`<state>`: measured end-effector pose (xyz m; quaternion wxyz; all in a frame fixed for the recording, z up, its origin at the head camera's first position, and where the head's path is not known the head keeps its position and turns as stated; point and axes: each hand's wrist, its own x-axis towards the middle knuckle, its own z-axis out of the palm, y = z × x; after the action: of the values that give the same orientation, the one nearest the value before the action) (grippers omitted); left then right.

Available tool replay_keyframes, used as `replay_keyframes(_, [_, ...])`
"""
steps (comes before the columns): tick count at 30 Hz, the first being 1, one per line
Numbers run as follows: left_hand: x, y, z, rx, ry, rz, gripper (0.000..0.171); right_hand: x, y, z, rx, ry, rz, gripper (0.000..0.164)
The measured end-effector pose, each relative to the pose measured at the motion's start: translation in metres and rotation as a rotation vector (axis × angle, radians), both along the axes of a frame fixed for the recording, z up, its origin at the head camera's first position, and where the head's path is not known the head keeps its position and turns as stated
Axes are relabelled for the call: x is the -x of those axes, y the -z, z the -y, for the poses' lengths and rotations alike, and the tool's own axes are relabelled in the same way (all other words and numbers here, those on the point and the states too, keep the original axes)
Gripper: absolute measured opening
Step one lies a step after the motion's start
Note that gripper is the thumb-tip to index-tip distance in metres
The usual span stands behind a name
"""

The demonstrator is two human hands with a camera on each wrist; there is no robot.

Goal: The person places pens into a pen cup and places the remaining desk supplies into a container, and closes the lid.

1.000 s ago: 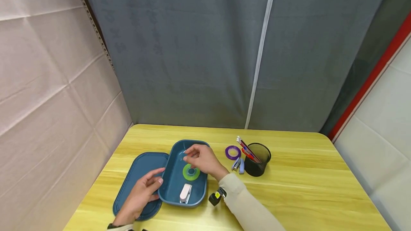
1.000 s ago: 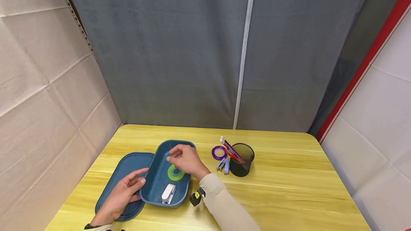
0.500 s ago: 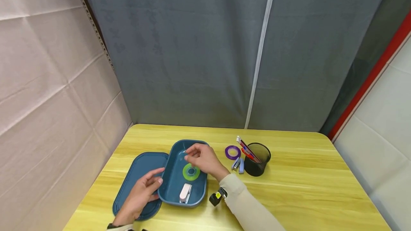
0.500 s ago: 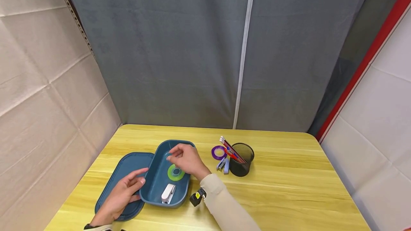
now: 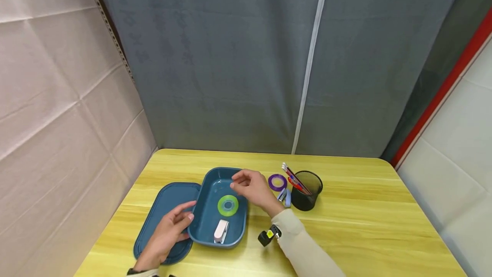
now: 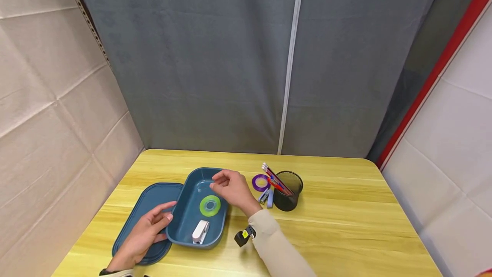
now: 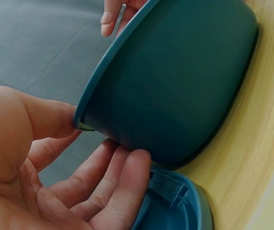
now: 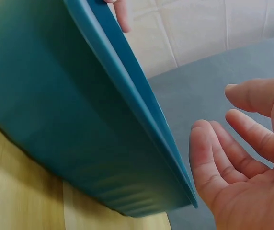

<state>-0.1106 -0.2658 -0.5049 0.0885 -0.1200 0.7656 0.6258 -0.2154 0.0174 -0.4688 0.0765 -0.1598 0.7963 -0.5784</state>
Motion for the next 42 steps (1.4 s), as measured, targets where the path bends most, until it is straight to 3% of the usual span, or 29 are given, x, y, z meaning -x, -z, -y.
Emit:
replay_keyframes(6, [0.001,0.000,0.000,0.003,0.001,-0.005,0.046,-0.003,-0.002,-0.016,0.022,0.045,-0.045,0.028])
replay_keyframes(17, [0.001,0.000,0.001,0.001,-0.005,-0.001,0.046,-0.012,0.005,-0.040,0.050,0.201,-0.155,0.019])
replay_keyframes(24, [0.000,-0.001,0.000,-0.006,-0.005,0.000,0.046,-0.019,0.011,-0.052,0.063,0.258,-0.158,0.017])
replay_keyframes(34, [0.001,0.001,0.000,-0.005,0.000,-0.003,0.046,-0.030,0.026,-0.067,0.032,0.318,-0.148,0.024])
replay_keyframes(42, [0.000,0.001,0.000,0.005,-0.004,-0.002,0.047,-0.039,0.037,-0.076,-0.073,0.338,-0.213,0.042])
